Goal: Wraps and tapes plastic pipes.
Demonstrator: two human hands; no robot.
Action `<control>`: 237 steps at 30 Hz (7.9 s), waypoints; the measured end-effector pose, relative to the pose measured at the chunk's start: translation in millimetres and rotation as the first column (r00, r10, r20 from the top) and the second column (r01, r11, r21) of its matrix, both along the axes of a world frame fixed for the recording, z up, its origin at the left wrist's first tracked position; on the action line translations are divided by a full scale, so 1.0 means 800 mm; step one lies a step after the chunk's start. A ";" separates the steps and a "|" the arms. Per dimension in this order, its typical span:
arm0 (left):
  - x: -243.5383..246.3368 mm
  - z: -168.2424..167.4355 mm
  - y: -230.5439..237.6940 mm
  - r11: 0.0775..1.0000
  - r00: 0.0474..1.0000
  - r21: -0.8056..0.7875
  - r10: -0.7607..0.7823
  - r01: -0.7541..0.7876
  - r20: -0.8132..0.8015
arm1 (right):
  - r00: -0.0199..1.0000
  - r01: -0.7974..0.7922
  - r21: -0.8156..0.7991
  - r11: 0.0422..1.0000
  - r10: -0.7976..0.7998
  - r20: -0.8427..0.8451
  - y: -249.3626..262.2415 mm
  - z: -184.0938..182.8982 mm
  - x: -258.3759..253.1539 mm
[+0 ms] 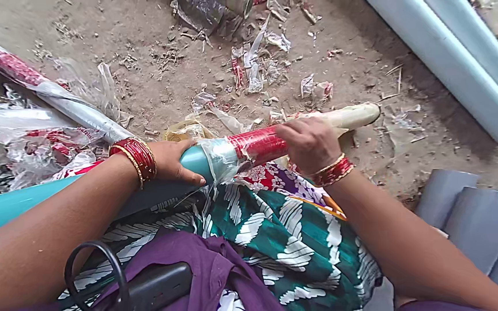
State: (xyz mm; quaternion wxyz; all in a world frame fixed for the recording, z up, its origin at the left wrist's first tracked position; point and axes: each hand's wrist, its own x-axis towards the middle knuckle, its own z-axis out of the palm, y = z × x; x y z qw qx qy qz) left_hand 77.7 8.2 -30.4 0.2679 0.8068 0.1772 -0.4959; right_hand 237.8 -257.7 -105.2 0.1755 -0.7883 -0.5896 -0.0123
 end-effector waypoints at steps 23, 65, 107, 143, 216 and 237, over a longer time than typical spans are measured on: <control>0.004 -0.001 0.008 0.999 1.000 -0.028 0.026 -0.026 -0.011 | 0.932 -0.219 0.056 0.974 0.192 0.308 -0.029 -0.070 0.034; 0.013 -0.001 0.013 0.998 0.997 -0.043 0.049 -0.052 -0.052 | 0.981 0.046 -0.210 0.977 -0.004 0.196 -0.083 -0.087 0.086; -0.045 0.017 -0.056 0.985 0.977 0.158 -0.093 0.063 0.190 | 0.242 0.577 -0.364 0.731 -0.579 -0.778 0.098 0.044 -0.137; 0.002 -0.002 -0.019 0.981 0.812 -0.135 -0.037 0.142 0.583 | 0.579 0.536 -0.178 0.825 -0.513 -0.634 0.097 0.047 -0.193; 0.038 -0.009 -0.021 0.957 0.759 -0.195 -0.036 0.213 0.650 | 0.375 0.499 -0.358 0.789 -0.569 -0.731 0.062 0.065 -0.174; 0.061 -0.019 -0.027 0.997 0.858 0.042 0.032 -0.063 0.513 | 0.185 0.642 -0.414 0.646 -0.654 -0.733 0.034 0.062 -0.177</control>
